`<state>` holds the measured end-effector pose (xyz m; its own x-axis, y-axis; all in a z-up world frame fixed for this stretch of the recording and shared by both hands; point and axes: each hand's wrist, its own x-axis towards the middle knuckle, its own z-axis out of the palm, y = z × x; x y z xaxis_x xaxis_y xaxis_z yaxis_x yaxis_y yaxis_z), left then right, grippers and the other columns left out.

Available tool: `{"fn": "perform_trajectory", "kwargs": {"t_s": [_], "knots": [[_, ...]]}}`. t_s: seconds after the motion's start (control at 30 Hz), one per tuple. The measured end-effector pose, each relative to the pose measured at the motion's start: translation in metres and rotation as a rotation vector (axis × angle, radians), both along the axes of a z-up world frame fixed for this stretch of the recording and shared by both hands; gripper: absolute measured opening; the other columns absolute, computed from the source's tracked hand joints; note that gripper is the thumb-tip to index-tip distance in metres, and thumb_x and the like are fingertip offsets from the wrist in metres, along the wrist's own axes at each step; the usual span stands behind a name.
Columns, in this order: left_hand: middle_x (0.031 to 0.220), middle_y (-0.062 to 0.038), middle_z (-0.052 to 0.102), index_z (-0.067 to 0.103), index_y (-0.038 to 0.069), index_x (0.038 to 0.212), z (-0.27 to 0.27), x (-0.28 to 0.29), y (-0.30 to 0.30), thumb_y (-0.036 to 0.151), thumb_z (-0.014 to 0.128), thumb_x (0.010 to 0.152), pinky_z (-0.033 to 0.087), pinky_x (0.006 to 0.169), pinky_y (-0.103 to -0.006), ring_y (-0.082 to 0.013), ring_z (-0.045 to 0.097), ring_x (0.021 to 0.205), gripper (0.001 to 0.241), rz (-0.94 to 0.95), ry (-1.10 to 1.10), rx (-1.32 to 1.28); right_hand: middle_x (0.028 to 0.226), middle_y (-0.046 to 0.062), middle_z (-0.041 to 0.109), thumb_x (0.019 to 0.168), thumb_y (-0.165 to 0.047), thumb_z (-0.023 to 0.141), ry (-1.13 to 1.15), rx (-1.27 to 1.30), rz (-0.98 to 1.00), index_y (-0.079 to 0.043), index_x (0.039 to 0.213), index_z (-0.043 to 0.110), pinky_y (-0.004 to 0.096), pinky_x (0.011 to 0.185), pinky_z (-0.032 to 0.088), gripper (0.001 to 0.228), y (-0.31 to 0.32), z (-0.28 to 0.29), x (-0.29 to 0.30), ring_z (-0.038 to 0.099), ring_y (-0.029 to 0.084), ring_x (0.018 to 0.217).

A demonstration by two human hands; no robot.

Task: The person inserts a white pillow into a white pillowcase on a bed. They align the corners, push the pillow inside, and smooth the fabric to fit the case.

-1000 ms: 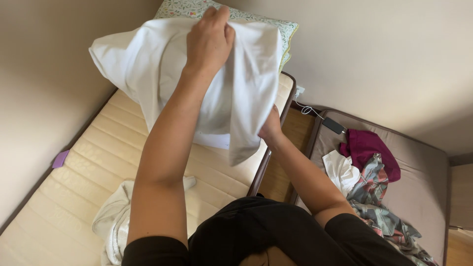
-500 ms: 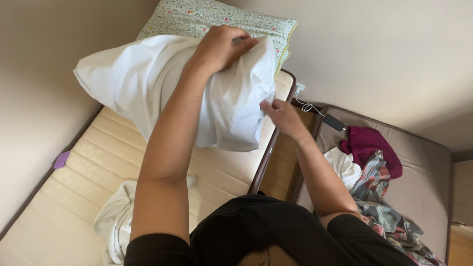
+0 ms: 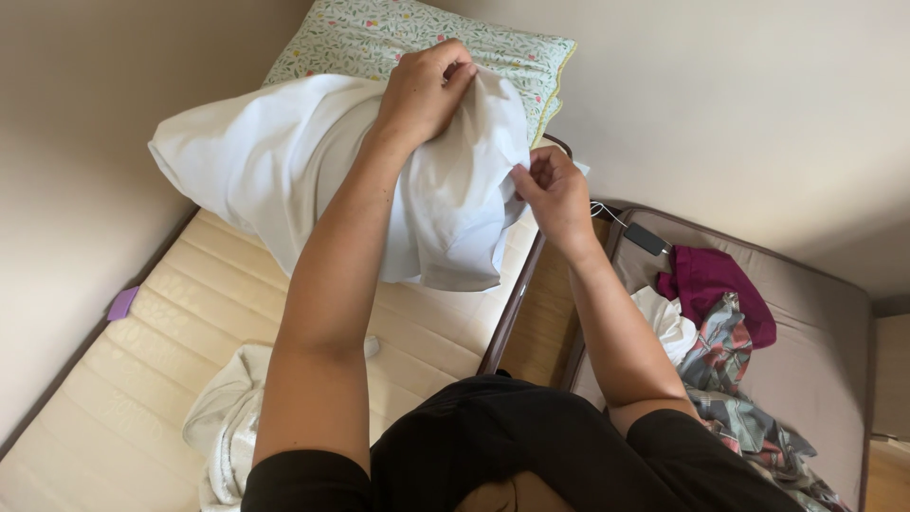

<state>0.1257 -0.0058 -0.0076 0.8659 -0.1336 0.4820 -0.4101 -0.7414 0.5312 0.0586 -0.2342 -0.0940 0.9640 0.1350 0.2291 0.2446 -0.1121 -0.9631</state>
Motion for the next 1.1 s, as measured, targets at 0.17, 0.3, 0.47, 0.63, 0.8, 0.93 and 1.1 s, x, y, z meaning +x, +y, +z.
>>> {"fn": "perform_trajectory", "kwargs": {"t_s": [0.17,0.3,0.47,0.63,0.8,0.93,1.1], "knots": [[0.076,-0.006,0.069,0.056,0.015,0.087,-0.001,0.001,-0.006,0.023,0.055,0.104,0.041,0.06,-0.0446,-0.028,0.06,0.069,0.019,0.098,0.08,0.125,0.079,0.005,0.065,0.1,-0.009,0.07,0.062,0.158,0.221,-0.006,0.1,0.058,0.024,0.065,0.055,0.012,-0.017,-0.006,0.02,0.066,0.014,0.065],[0.074,-0.009,0.069,0.058,0.016,0.088,-0.005,-0.002,-0.011,0.026,0.054,0.105,0.042,0.057,-0.0451,-0.028,0.061,0.065,0.021,0.065,0.071,0.134,0.062,0.005,0.052,0.102,-0.037,0.063,0.249,0.371,0.239,-0.009,0.102,0.05,0.026,0.051,0.045,0.031,-0.007,0.014,0.009,0.052,0.018,0.048],[0.093,-0.003,0.078,0.073,0.017,0.095,0.02,-0.019,-0.012,0.025,0.064,0.101,0.05,0.067,-0.0383,-0.0222,0.069,0.077,0.013,-0.049,0.121,0.105,0.056,-0.001,0.046,0.097,-0.051,0.059,0.189,0.039,0.073,-0.012,0.118,0.048,0.025,0.044,0.038,0.046,0.009,0.061,0.001,0.044,0.011,0.041],[0.091,-0.008,0.065,0.062,0.005,0.092,0.027,-0.045,-0.009,0.0,0.064,0.097,0.043,0.078,-0.0374,-0.0281,0.058,0.087,0.007,-0.24,-0.548,-0.011,0.051,-0.003,0.048,0.097,-0.041,0.068,0.172,0.088,0.159,-0.015,0.108,0.049,0.025,0.038,0.032,0.034,0.006,0.058,0.03,0.041,0.01,0.038],[0.087,-0.011,0.064,0.069,0.005,0.093,-0.006,-0.085,-0.006,0.0,0.067,0.092,0.048,0.077,-0.0424,-0.0323,0.059,0.084,0.006,0.015,-0.402,0.035,0.064,-0.001,0.047,0.096,-0.031,0.071,0.145,0.062,0.171,-0.017,0.128,0.049,0.025,0.039,0.039,0.041,0.003,0.069,0.031,0.046,0.011,0.044],[0.111,-0.014,0.053,0.062,0.006,0.12,-0.005,-0.117,-0.011,0.005,0.064,0.1,0.049,0.091,-0.0432,-0.0331,0.06,0.102,0.021,0.072,-0.486,-0.087,0.06,-0.003,0.05,0.098,-0.03,0.068,0.152,0.047,0.211,-0.011,0.132,0.057,0.024,0.037,0.036,0.04,0.008,0.074,0.032,0.04,0.008,0.042],[0.082,-0.014,0.056,0.054,0.001,0.084,-0.012,-0.14,-0.008,0.015,0.051,0.108,0.041,0.075,-0.0448,-0.0348,0.05,0.078,0.028,0.126,-0.57,-0.053,0.061,-0.003,0.053,0.101,-0.03,0.061,0.202,0.094,0.139,-0.015,0.095,0.066,0.022,0.037,0.04,0.018,0.017,0.061,0.047,0.044,0.008,0.041]]}}
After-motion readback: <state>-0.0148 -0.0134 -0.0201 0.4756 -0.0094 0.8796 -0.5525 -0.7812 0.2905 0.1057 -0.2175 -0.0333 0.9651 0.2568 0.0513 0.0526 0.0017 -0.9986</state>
